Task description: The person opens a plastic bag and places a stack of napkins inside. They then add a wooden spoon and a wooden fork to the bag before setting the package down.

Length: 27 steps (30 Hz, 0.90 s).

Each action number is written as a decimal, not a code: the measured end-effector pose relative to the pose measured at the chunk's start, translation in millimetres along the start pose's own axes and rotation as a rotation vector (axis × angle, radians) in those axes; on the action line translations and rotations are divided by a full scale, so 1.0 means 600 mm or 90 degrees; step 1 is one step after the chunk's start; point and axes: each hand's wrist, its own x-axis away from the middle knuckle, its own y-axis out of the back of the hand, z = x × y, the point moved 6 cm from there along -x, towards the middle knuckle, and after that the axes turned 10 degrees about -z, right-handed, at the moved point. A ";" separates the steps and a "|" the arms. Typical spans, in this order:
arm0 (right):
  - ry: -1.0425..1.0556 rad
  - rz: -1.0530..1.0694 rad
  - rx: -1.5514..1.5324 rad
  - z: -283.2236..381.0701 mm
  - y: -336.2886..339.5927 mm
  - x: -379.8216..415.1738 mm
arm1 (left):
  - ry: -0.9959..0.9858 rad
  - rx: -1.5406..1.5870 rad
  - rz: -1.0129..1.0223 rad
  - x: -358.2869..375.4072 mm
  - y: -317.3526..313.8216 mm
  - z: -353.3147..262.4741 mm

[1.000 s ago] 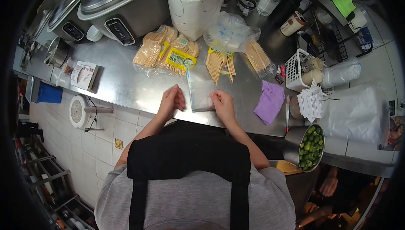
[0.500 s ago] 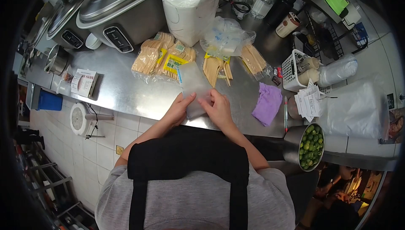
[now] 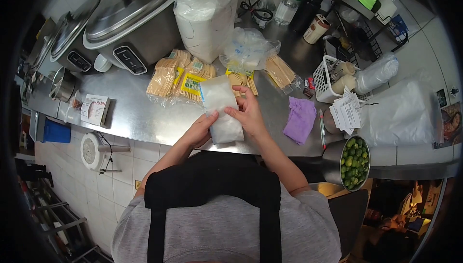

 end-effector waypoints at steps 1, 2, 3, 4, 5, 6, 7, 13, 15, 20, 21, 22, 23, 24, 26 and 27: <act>-0.056 0.036 -0.011 0.001 -0.005 0.002 | -0.001 -0.015 0.007 -0.001 -0.001 -0.001; -0.051 0.035 -0.011 0.001 -0.004 0.000 | -0.003 -0.017 0.011 -0.002 -0.003 -0.003; -0.021 0.025 0.012 0.001 -0.001 -0.003 | 0.008 0.033 -0.002 -0.003 -0.003 -0.003; 0.010 0.016 0.035 0.004 -0.001 -0.004 | 0.020 0.083 -0.015 -0.004 -0.002 -0.003; 0.013 0.015 0.035 0.007 -0.004 -0.004 | 0.018 0.082 -0.012 -0.007 0.001 0.000; -0.025 0.009 0.000 0.008 -0.011 -0.003 | 0.020 0.105 -0.024 -0.013 0.011 0.007; -0.059 -0.003 -0.034 0.010 -0.014 -0.002 | 0.023 0.127 -0.031 -0.018 0.016 0.012; 0.030 0.068 0.191 0.017 0.006 -0.031 | -0.045 0.017 -0.063 -0.015 0.030 0.000; 0.141 -0.001 0.265 0.072 0.038 -0.068 | -0.050 -0.009 -0.106 -0.014 0.049 0.004; 0.489 -0.322 0.307 0.360 0.258 -0.218 | -0.070 0.019 -0.081 0.002 0.051 -0.011; 0.560 -0.464 0.335 0.408 0.334 -0.263 | -0.059 0.012 -0.098 0.004 0.053 -0.006; 0.590 -0.658 0.480 0.469 0.382 -0.281 | -0.048 0.004 -0.114 0.004 0.056 -0.003; 0.716 -0.762 0.458 0.521 0.376 -0.267 | -0.050 0.008 -0.117 0.002 0.057 -0.001; 0.716 -0.821 0.507 0.554 0.427 -0.307 | -0.045 0.000 -0.112 -0.002 0.058 0.003; 0.579 -0.778 0.412 0.601 0.490 -0.373 | -0.041 -0.005 -0.111 -0.005 0.058 0.005; 0.419 -0.727 0.349 0.609 0.518 -0.411 | -0.051 -0.014 -0.115 -0.005 0.057 0.001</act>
